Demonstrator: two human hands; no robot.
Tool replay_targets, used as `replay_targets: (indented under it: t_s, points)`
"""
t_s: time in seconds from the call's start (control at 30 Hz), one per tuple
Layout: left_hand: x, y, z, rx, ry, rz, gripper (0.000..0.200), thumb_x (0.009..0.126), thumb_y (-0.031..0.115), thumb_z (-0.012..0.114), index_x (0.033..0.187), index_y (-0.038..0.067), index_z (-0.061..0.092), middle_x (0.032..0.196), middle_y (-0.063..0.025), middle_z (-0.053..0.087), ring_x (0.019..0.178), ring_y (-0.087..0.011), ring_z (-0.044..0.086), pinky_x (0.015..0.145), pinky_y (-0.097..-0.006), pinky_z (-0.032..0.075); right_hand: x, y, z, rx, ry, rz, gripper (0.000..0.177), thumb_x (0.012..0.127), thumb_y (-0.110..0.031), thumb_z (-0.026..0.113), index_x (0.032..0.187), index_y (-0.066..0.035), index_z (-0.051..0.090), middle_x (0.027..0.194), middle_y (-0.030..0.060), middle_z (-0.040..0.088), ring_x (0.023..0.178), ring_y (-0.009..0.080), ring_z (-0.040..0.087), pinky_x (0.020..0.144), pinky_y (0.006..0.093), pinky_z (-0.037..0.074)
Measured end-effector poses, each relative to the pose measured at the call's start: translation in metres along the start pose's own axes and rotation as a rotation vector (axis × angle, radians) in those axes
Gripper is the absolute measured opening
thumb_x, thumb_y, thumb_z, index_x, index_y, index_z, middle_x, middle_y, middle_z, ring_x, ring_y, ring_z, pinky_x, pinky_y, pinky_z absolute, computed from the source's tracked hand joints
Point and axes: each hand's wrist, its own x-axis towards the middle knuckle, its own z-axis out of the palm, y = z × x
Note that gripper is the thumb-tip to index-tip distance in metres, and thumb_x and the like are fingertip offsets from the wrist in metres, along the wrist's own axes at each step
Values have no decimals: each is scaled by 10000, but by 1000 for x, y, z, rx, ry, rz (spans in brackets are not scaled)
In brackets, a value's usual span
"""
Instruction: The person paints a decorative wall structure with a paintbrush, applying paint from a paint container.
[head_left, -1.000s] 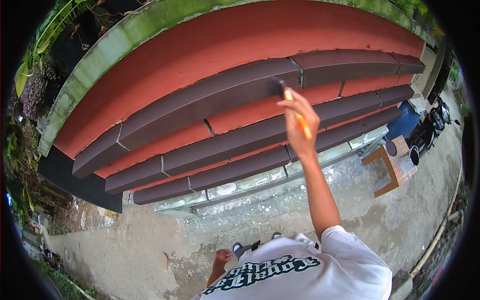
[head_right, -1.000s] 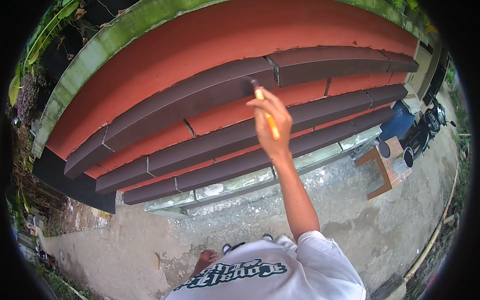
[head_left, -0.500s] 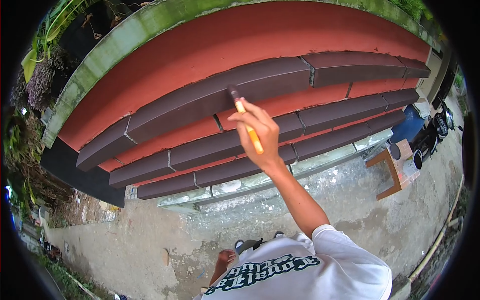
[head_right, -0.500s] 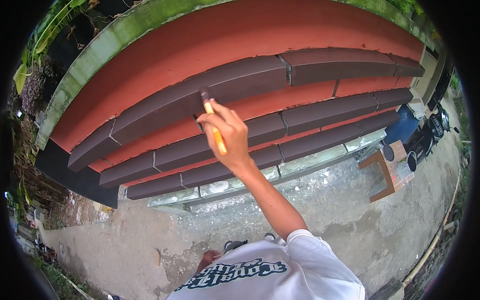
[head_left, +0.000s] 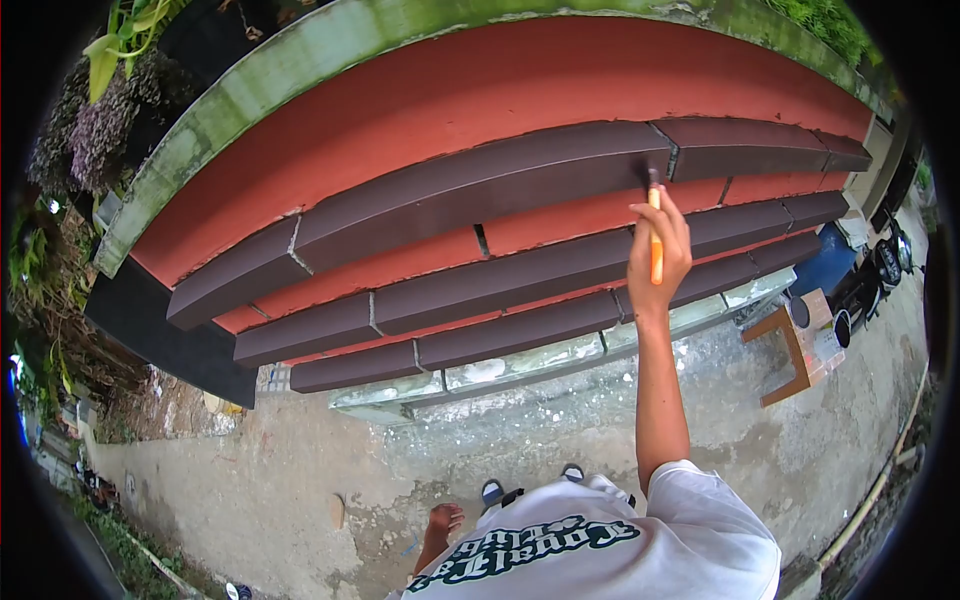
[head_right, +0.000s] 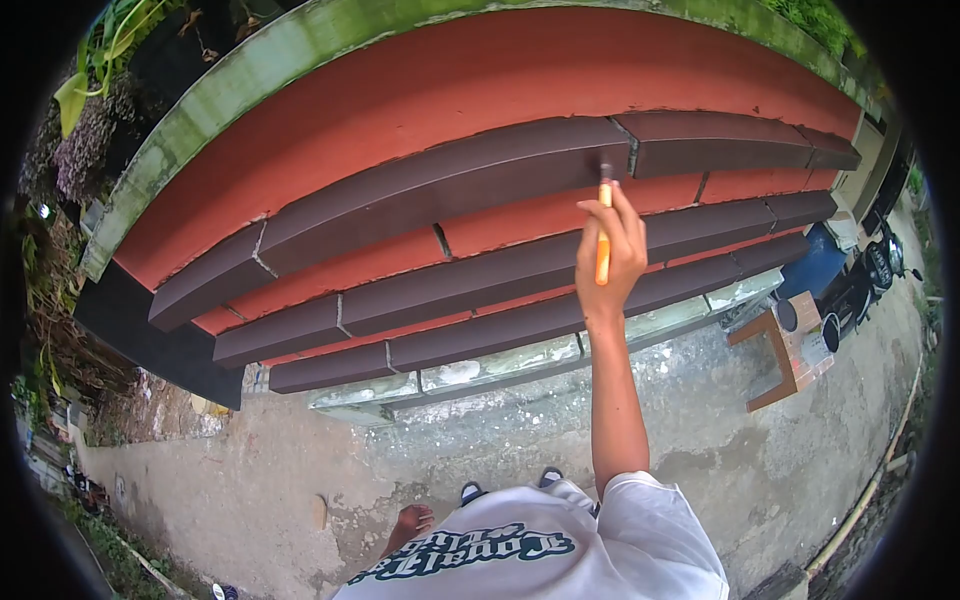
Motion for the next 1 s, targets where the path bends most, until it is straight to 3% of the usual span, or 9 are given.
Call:
replay_targets:
  t_s: [0.03, 0.13, 0.23, 0.33, 0.5, 0.67, 0.9, 1.0]
  points:
    - [-1, -2, -10, -24, -2, -3, 253, 1022, 268, 475, 1177, 145, 632, 1137, -70, 734, 946, -247, 716, 785, -426, 532, -2, -2, 1, -85, 27, 14, 163, 931, -6, 658, 1000, -78, 787, 1252, 136, 728, 1061, 330, 705, 890, 415, 552]
    - [0, -5, -29, -19, 4, -45, 313, 1052, 281, 459, 1279, 135, 618, 1308, -102, 702, 1139, -322, 696, 971, -496, 514, -21, -25, 29, -45, -39, -54, 159, 913, -32, 677, 1002, -101, 789, 1275, 142, 721, 1013, 330, 702, 873, 413, 553]
    - [-1, -9, -44, -15, 21, -57, 321, 1051, 279, 459, 1282, 120, 616, 1315, -112, 697, 1151, -330, 693, 954, -495, 527, -56, -79, 59, 48, -149, -90, 158, 863, -22, 718, 980, -102, 790, 1281, 173, 715, 1025, 341, 705, 890, 418, 561]
    - [3, -17, -58, -31, 18, -18, 246, 1019, 268, 485, 1171, 148, 638, 1123, -71, 738, 957, -256, 717, 805, -425, 538, -89, -133, 87, 200, -239, -98, 169, 835, -19, 719, 967, -96, 792, 1256, 197, 718, 1015, 345, 717, 874, 415, 567]
    - [14, -36, -91, -154, -140, 84, 264, 1022, 293, 504, 1190, 137, 636, 1132, -83, 735, 957, -269, 716, 819, -419, 537, -121, -201, 121, 626, -439, -55, 177, 849, 2, 702, 987, -74, 783, 1302, 199, 704, 1086, 357, 706, 928, 409, 555]
    - [28, -28, -116, -58, -127, 53, 270, 1021, 293, 511, 1198, 129, 632, 1139, -87, 727, 969, -272, 713, 823, -415, 536, -115, -179, 119, 518, -377, 17, 209, 868, 32, 676, 1011, -70, 789, 1334, 197, 696, 1174, 347, 684, 997, 418, 534]
    - [25, -3, -148, 7, -66, 73, 242, 1018, 275, 508, 1177, 138, 629, 1133, -77, 728, 947, -254, 715, 746, -420, 536, -82, -137, 76, -27, -23, 0, 146, 925, 1, 668, 979, -73, 780, 1337, 161, 699, 1149, 329, 682, 937, 411, 543]
    - [21, 15, -162, 0, -8, 39, 237, 1012, 261, 514, 1182, 141, 627, 1125, -76, 731, 939, -252, 716, 752, -416, 541, -89, -155, 97, -8, -59, -55, 129, 931, -17, 670, 966, -82, 777, 1335, 155, 703, 1087, 329, 694, 902, 408, 544]
